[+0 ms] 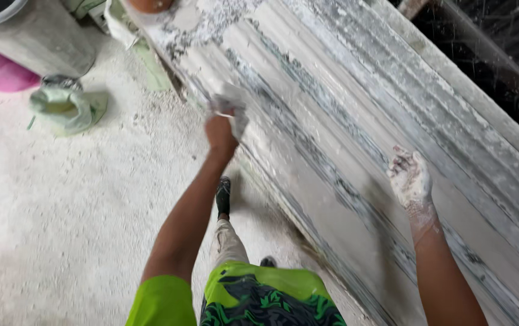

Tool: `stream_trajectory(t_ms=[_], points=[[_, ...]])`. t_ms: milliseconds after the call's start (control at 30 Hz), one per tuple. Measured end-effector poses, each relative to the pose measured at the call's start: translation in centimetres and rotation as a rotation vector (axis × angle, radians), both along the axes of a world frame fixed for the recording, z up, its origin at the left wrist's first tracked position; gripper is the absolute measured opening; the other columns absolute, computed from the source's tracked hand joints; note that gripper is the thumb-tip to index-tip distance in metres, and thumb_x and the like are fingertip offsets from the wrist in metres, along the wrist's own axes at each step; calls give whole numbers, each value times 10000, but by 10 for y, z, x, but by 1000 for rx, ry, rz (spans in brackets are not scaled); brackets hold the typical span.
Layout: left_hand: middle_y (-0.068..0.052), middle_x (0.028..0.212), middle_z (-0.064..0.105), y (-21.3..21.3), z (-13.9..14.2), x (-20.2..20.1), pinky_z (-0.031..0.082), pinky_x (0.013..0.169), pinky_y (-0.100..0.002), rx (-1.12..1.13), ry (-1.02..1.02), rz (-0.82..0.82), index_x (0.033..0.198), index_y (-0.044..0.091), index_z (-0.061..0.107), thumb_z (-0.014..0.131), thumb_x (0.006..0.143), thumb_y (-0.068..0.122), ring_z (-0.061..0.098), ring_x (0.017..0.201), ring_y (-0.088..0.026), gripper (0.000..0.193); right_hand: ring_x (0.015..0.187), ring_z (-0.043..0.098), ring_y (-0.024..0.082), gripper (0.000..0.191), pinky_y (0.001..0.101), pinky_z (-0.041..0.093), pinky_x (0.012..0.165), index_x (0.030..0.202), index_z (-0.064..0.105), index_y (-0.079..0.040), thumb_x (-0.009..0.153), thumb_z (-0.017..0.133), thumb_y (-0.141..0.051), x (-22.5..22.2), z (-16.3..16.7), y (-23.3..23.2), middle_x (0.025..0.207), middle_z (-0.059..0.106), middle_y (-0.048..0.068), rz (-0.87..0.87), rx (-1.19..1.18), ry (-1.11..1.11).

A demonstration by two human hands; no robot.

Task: The person scoops white plaster slurry from a bucket with a small plastic container and spreads it by hand over long decorative molding pieces laid on a table. They then rinse their hands at a water tap, pull a bundle of white fiber strands from a bucket, and press and spread the fibers over the wet coating on the moldings.

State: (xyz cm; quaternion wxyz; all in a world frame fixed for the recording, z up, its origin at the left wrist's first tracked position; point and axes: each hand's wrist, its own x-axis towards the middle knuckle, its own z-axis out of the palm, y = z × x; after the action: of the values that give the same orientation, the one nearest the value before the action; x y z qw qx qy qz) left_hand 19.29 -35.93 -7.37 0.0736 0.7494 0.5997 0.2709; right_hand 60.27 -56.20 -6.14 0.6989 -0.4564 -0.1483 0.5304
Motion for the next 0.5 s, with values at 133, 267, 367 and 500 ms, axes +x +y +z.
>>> stream_trajectory(t_ms=[133, 267, 367, 500], points=[[-179, 995, 746, 128, -4, -24, 561, 867, -493, 77, 2, -115, 1218, 137, 734, 667, 936, 423, 686, 1006, -424, 407, 957, 589, 191, 447, 337, 482, 855, 1299, 635, 56, 1102, 538, -333, -20, -21, 96, 1078, 672, 86, -17, -67, 78], [-199, 1046, 728, 264, 5, 19, 544, 870, -471, -44, -269, -105, 1288, 99, 663, 638, 941, 319, 699, 995, -383, 412, 1057, 613, 218, 448, 387, 481, 994, 1297, 632, 29, 1098, 536, -361, -53, -29, 234, 1163, 679, 107, -7, -75, 20], [-234, 1076, 690, 323, 0, 52, 537, 859, -446, 189, -486, -148, 1341, 18, 584, 693, 899, 308, 676, 993, -386, 539, 1145, 613, 226, 442, 409, 458, 1058, 1276, 634, 0, 1067, 512, -370, -77, -25, 331, 1219, 686, 111, 36, -141, -138], [-181, 1171, 681, 392, -41, 42, 558, 963, -395, 290, -747, -2, 1368, 33, 522, 674, 999, 253, 705, 1055, -311, 456, 1291, 570, 253, 457, 412, 421, 1122, 1305, 640, -26, 1072, 455, -373, -96, -27, 435, 1289, 673, 128, 227, -120, -234]])
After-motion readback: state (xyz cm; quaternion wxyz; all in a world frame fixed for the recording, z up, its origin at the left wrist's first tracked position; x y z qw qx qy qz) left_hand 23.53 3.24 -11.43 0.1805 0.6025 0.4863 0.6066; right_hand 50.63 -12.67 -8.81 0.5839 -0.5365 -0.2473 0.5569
